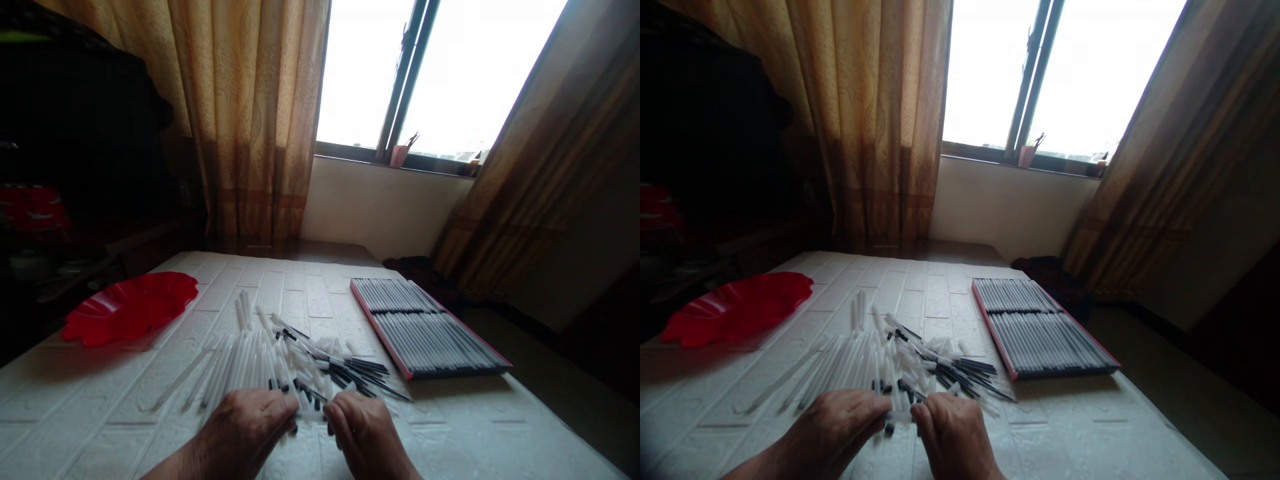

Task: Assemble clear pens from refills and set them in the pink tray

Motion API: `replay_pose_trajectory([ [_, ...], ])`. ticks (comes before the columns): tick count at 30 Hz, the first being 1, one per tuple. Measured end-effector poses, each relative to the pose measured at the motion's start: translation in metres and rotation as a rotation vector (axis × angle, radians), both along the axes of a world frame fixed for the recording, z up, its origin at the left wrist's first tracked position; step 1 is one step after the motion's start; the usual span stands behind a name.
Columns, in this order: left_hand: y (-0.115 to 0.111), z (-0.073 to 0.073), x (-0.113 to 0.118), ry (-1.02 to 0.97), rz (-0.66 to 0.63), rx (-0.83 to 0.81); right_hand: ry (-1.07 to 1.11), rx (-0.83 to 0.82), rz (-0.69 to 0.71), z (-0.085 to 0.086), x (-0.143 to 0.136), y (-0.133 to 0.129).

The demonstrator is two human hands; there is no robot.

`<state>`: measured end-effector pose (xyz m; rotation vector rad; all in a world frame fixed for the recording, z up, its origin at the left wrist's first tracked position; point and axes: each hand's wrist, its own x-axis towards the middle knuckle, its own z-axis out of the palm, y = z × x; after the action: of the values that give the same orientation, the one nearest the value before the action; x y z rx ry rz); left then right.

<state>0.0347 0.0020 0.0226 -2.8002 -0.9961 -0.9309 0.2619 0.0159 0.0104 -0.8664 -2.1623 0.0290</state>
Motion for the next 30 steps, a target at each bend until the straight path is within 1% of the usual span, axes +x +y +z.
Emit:
replay_pose_trajectory([
  [3, 0.0005, 0.0007, -0.0009, -0.009, 0.013, -0.019, 0.077, -0.108, 0.042, -0.0025, 0.0019, -0.0016],
  [6, 0.0013, 0.0002, -0.0022, -0.016, 0.023, -0.038, 0.139, -0.128, 0.059, -0.0021, 0.0029, -0.0036],
  [10, 0.0022, -0.0017, -0.0034, -0.012, 0.034, -0.048, 0.084, -0.093, 0.067, 0.0014, 0.0056, -0.0036],
  [14, 0.0007, -0.0011, -0.0024, 0.004, 0.028, -0.048, -0.010, -0.094, 0.061, 0.0026, 0.0087, -0.0024],
  [18, -0.0005, 0.0012, -0.0007, 0.017, 0.005, -0.045, -0.048, -0.170, 0.084, -0.0015, 0.0097, -0.0019],
  [21, 0.0009, 0.0012, -0.0009, 0.010, 0.019, -0.041, -0.035, -0.208, 0.093, -0.0019, 0.0102, -0.0019],
  [27, 0.0049, -0.0020, -0.0045, -0.002, 0.040, -0.046, 0.094, -0.149, 0.069, 0.0009, 0.0078, -0.0025],
  [30, 0.0053, -0.0031, -0.0052, 0.003, 0.039, -0.050, 0.094, -0.103, 0.064, -0.0004, 0.0065, -0.0025],
])
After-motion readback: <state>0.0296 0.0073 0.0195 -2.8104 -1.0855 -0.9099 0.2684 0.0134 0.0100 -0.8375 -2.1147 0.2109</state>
